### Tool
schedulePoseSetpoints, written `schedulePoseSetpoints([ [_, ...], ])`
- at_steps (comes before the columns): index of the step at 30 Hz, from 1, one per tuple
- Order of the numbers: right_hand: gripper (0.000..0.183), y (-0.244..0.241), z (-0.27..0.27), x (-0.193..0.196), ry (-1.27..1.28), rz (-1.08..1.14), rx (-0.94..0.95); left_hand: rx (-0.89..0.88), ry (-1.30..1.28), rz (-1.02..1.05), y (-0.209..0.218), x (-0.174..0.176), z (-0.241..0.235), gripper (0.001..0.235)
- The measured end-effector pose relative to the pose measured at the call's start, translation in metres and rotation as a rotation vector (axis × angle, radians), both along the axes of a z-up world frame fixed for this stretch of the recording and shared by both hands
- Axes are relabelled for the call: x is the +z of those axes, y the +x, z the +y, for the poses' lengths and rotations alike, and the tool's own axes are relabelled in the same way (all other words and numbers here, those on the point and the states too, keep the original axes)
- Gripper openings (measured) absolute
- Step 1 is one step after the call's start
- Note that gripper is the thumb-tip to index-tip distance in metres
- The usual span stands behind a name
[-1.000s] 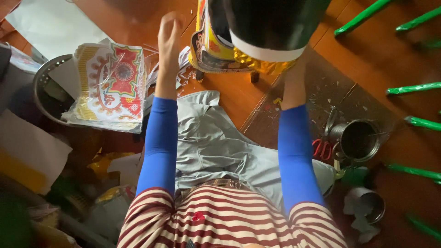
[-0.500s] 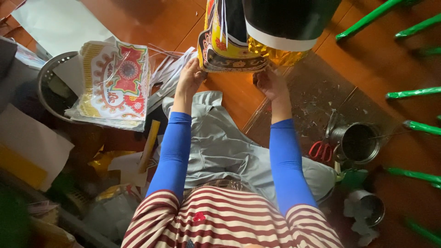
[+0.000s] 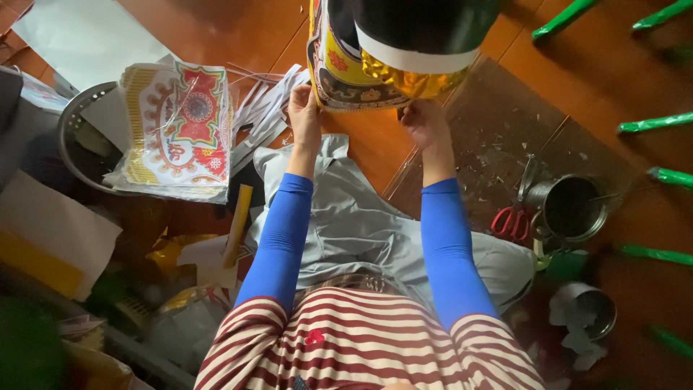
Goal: Decorating a ceremonial object with paper cutouts and adhesive.
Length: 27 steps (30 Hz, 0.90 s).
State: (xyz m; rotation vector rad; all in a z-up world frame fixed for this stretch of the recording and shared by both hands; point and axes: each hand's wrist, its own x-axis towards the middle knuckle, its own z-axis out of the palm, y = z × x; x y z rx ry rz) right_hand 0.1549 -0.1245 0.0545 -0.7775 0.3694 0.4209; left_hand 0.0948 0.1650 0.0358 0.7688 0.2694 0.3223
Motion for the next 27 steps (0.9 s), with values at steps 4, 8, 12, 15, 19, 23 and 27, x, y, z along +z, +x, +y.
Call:
schedulePoseSetpoints([
  [4, 0.019, 0.000, -0.002, 0.025, -0.207, 0.152, 0.039, -0.014, 0.265, 0.117, -0.009, 0.025, 0.011, 0.012],
  [8, 0.030, -0.010, -0.025, 0.063, -0.781, 0.007, 0.170, 0.059, 0.685, 0.171, -0.011, 0.015, 0.048, 0.016],
  [12, 0.046, -0.004, -0.020, 0.100, -0.898, -0.308, 0.078, 0.142, 0.853, 0.025, -0.010, 0.070, 0.039, 0.029],
  [15, 0.055, 0.000, -0.003, 0.117, -0.995, -0.493, -0.009, 0.046, 0.932, -0.163, 0.000, 0.116, 0.016, 0.060],
  [19, 0.061, 0.018, 0.008, 0.063, -1.059, -0.395, 0.093, -0.058, 0.859, -0.349, 0.019, 0.123, -0.006, 0.072],
  [23, 0.067, 0.008, 0.004, 0.002, -0.981, -0.248, 0.196, -0.315, 0.686, -0.191, 0.025, 0.086, 0.006, 0.079],
  [27, 0.069, -0.041, -0.022, -0.032, -1.111, -0.208, 0.330, -0.196, 1.290, -0.234, 0.017, -0.048, 0.059, 0.047],
])
